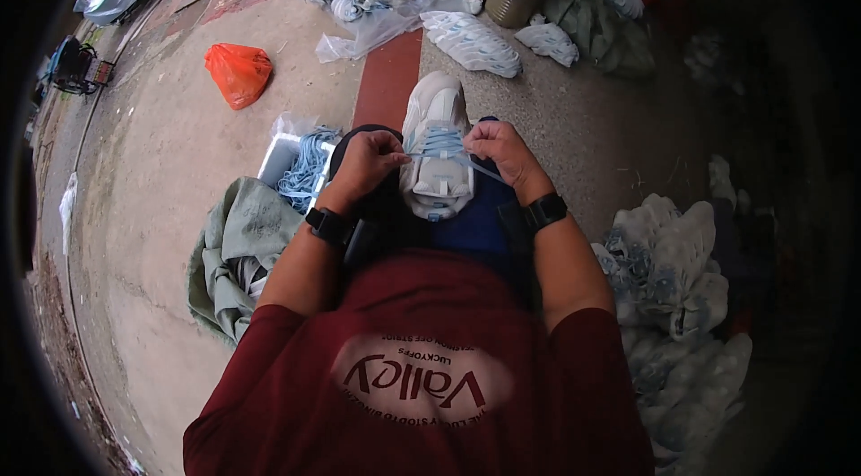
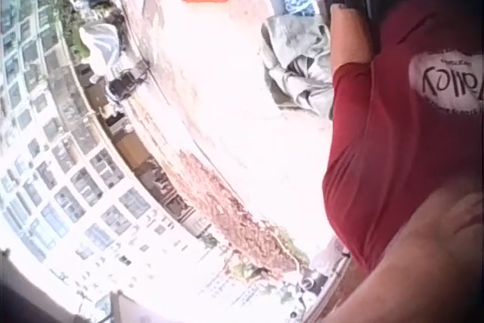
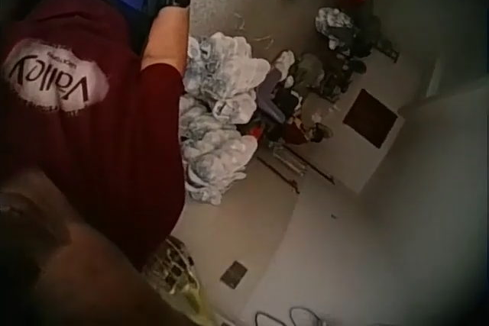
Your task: Lacing white sneakers at a production or assembly station.
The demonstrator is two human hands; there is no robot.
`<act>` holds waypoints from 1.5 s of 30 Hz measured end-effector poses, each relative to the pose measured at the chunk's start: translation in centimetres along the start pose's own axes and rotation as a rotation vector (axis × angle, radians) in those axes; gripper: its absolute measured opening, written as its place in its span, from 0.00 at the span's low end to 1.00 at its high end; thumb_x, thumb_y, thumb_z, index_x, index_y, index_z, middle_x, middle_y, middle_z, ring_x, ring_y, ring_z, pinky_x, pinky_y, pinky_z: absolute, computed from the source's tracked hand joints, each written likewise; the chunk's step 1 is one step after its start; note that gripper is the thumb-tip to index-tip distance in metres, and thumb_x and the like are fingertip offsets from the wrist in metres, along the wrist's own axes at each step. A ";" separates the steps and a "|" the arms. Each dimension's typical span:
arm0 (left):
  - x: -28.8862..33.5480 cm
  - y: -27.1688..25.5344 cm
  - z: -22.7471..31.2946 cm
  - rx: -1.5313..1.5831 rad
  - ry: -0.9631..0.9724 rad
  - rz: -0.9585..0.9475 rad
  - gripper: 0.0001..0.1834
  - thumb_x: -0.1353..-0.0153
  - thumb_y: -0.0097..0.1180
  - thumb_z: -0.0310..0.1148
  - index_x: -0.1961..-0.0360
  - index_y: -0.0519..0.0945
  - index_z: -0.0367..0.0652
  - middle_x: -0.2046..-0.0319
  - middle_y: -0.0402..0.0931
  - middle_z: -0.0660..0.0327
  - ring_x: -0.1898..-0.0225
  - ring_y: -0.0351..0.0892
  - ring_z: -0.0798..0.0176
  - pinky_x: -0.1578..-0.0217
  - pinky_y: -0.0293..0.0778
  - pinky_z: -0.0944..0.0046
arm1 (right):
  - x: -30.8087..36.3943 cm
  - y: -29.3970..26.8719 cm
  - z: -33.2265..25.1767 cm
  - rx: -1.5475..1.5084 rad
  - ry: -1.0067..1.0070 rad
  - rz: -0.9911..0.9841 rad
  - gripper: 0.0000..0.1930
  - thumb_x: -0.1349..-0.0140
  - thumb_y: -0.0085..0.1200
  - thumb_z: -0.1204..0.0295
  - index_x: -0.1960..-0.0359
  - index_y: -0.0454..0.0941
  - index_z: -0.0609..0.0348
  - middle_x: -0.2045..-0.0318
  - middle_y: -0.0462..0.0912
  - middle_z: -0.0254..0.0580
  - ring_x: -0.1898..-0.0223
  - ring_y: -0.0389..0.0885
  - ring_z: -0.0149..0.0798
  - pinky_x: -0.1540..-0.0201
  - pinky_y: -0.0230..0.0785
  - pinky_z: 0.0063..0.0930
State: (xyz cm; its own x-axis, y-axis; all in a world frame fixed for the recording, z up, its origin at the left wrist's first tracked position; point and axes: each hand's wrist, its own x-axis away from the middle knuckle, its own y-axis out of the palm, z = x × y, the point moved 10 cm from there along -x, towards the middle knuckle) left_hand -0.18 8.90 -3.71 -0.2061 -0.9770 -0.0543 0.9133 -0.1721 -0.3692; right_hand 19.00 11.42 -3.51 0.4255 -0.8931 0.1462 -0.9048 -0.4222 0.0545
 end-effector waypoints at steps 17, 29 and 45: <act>6.4 -5.4 6.0 -0.504 0.510 0.405 0.10 0.58 0.63 0.22 0.81 0.71 0.42 0.83 0.68 0.60 0.81 0.71 0.57 0.81 0.65 0.63 | 4.0 -0.2 0.2 0.678 -0.096 0.197 0.10 0.55 0.56 0.75 0.69 0.71 0.61 0.78 0.73 0.41 0.75 0.72 0.38 0.69 0.66 0.29; 3.4 -6.9 3.7 -0.541 0.314 0.349 0.09 0.55 0.62 0.26 0.82 0.72 0.42 0.80 0.71 0.59 0.77 0.74 0.54 0.77 0.68 0.62 | 6.2 -1.6 -3.3 1.035 -0.255 0.326 0.03 0.49 0.52 0.75 0.72 0.74 0.59 0.77 0.77 0.48 0.72 0.77 0.50 0.69 0.68 0.34; 18.0 -22.9 -16.9 0.025 -0.533 0.185 0.02 0.48 0.60 0.27 0.74 0.80 0.41 0.82 0.77 0.66 0.83 0.67 0.77 0.82 0.61 0.77 | 24.3 -23.3 3.6 0.675 -0.023 0.615 0.06 0.47 0.54 0.75 0.77 0.75 0.66 0.83 0.71 0.27 0.78 0.66 0.22 0.74 0.60 0.20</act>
State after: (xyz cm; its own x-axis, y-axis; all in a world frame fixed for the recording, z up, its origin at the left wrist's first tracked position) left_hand -30.76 -2.66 -11.86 0.1580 -0.9183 0.3630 0.9268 0.0111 -0.3753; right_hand 50.50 -1.01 -4.80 -0.1229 -0.9905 -0.0618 -0.7754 0.1347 -0.6169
